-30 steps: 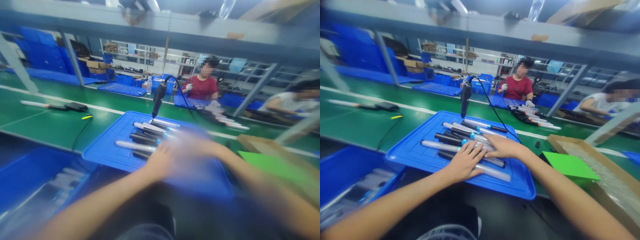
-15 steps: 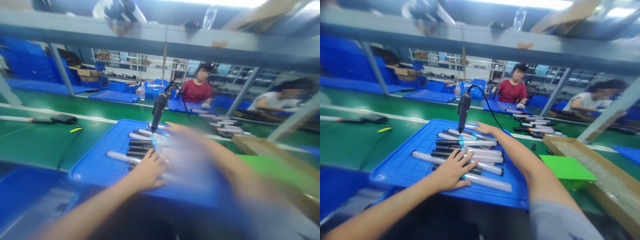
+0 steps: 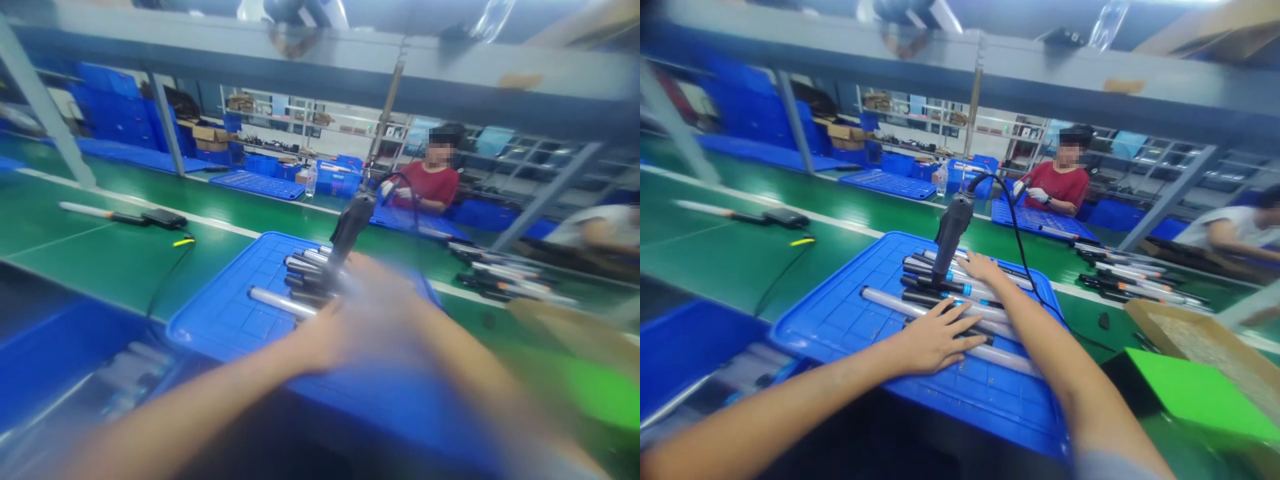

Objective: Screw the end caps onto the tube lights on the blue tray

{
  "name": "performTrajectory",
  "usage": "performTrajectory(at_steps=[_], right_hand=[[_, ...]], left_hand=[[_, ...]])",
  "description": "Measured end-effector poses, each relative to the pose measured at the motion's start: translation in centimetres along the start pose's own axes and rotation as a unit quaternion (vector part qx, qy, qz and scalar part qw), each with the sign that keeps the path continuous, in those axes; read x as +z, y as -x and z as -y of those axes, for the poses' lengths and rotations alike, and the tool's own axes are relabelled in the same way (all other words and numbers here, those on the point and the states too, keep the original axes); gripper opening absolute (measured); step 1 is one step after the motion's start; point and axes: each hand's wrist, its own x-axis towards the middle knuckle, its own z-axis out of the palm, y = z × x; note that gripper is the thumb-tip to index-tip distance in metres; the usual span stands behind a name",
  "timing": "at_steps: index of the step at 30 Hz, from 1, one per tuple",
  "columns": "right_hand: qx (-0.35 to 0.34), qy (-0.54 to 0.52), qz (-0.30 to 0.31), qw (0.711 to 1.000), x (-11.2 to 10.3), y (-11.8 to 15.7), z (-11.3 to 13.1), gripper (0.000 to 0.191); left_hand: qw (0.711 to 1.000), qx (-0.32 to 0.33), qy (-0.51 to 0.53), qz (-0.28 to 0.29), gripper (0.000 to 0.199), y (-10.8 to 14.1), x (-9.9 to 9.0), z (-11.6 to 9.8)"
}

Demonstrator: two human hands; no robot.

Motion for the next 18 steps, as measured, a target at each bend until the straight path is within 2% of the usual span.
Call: performTrajectory(at_steps=[5,8,10,13,15,17,18], right_hand=[[0.026,0.046,0.006,0.999,0.0,0.2,0.1,0.045],[0.012,0.083,0.02,0.996,-0.6,0.0,0.6,0.044],[0.002,0.107,0.023,0.994,-1.2,0.1,0.7,0.038],[-0.004,0.142,0.008,0.99,-3.0,1.0,0.2,0.036],[-0.013,0.166,-0.012,0.986,-4.0,2.2,0.2,0.04],[-0.047,0.187,-0.03,0.981,-3.4,3.5,1.6,0.04],[-0.078,0.194,-0.035,0.977,-2.2,4.0,3.0,0.04]], left_hand=[[0.999,-0.028,-0.012,-0.01,0.053,-0.8,-0.7,1.1],[0.999,0.035,0.007,-0.031,0.051,-0.6,-2.0,1.3],[0.996,0.074,0.017,-0.05,0.052,0.6,-3.4,0.7],[0.995,0.077,0.017,-0.064,0.048,4.1,-5.6,-0.9],[0.995,0.059,0.012,-0.076,0.042,7.6,-6.7,-1.9],[0.995,0.014,0.016,-0.102,0.04,12.2,-7.3,-2.5],[0.993,-0.022,0.022,-0.114,0.039,14.8,-7.4,-2.6]])
